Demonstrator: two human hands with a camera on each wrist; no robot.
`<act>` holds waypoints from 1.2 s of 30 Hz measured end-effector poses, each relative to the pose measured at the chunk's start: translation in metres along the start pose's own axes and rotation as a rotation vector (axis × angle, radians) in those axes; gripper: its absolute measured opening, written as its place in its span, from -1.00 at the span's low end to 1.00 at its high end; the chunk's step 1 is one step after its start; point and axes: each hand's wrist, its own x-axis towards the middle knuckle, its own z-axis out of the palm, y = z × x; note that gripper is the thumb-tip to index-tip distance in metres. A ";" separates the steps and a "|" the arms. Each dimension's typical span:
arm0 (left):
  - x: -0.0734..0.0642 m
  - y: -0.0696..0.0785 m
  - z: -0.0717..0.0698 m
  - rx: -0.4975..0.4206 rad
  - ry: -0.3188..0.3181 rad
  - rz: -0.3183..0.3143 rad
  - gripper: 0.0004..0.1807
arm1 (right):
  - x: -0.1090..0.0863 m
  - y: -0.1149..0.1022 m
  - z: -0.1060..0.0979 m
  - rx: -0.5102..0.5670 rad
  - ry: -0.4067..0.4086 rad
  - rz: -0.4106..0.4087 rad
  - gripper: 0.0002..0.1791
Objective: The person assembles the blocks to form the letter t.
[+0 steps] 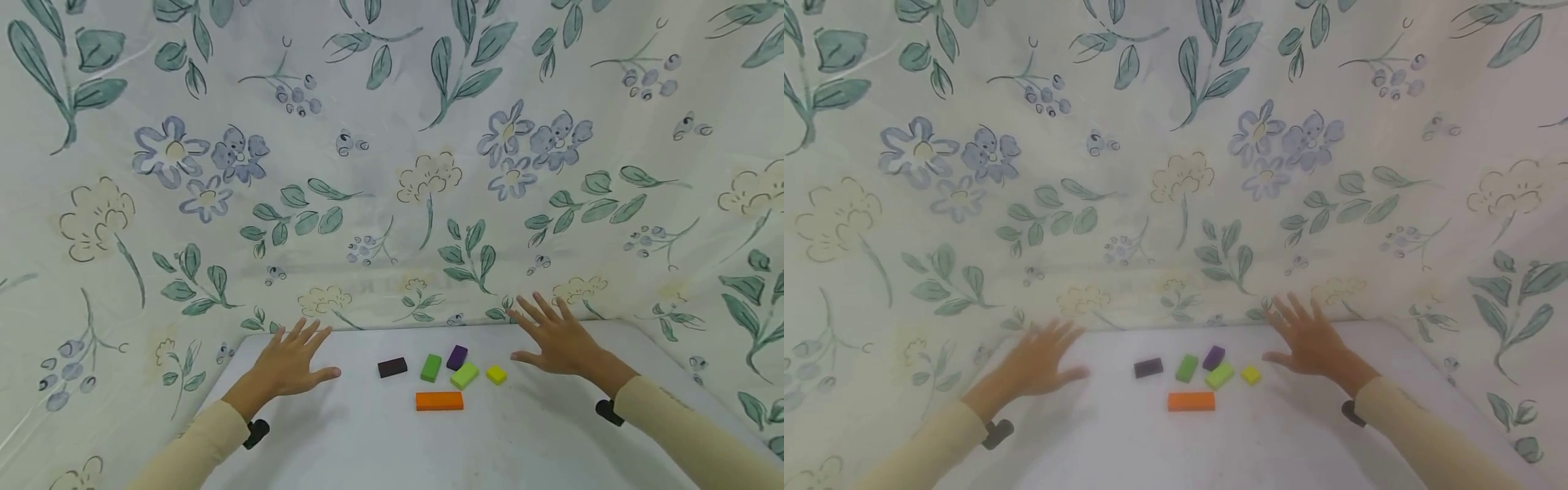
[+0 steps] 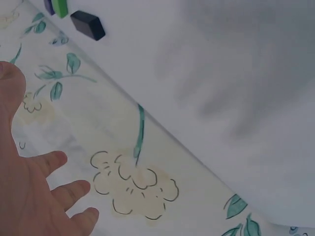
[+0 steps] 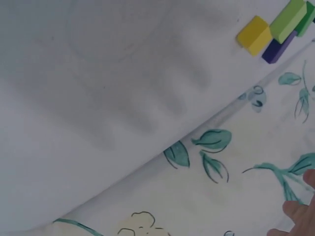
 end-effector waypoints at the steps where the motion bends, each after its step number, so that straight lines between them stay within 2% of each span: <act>1: 0.000 0.002 0.000 -0.001 -0.002 0.011 0.04 | 0.000 -0.002 0.000 0.003 0.001 -0.002 -0.01; 11: 0.005 0.018 -0.004 -0.011 -0.043 0.080 0.05 | 0.002 -0.015 -0.001 0.034 0.042 -0.049 -0.01; 19: 0.011 0.029 0.004 -0.051 -0.061 0.093 0.04 | 0.004 -0.028 0.008 0.095 0.021 -0.033 -0.01; 25: 0.014 0.036 0.011 -0.047 -0.073 0.111 0.02 | 0.005 -0.036 0.004 0.140 0.017 -0.030 -0.03; 30: 0.017 0.043 0.011 -0.053 -0.074 0.132 0.02 | 0.007 -0.040 -0.002 0.148 -0.008 -0.032 -0.03; 36: 0.021 0.051 0.015 -0.059 -0.110 0.146 0.02 | 0.009 -0.046 0.001 0.164 -0.018 -0.046 -0.04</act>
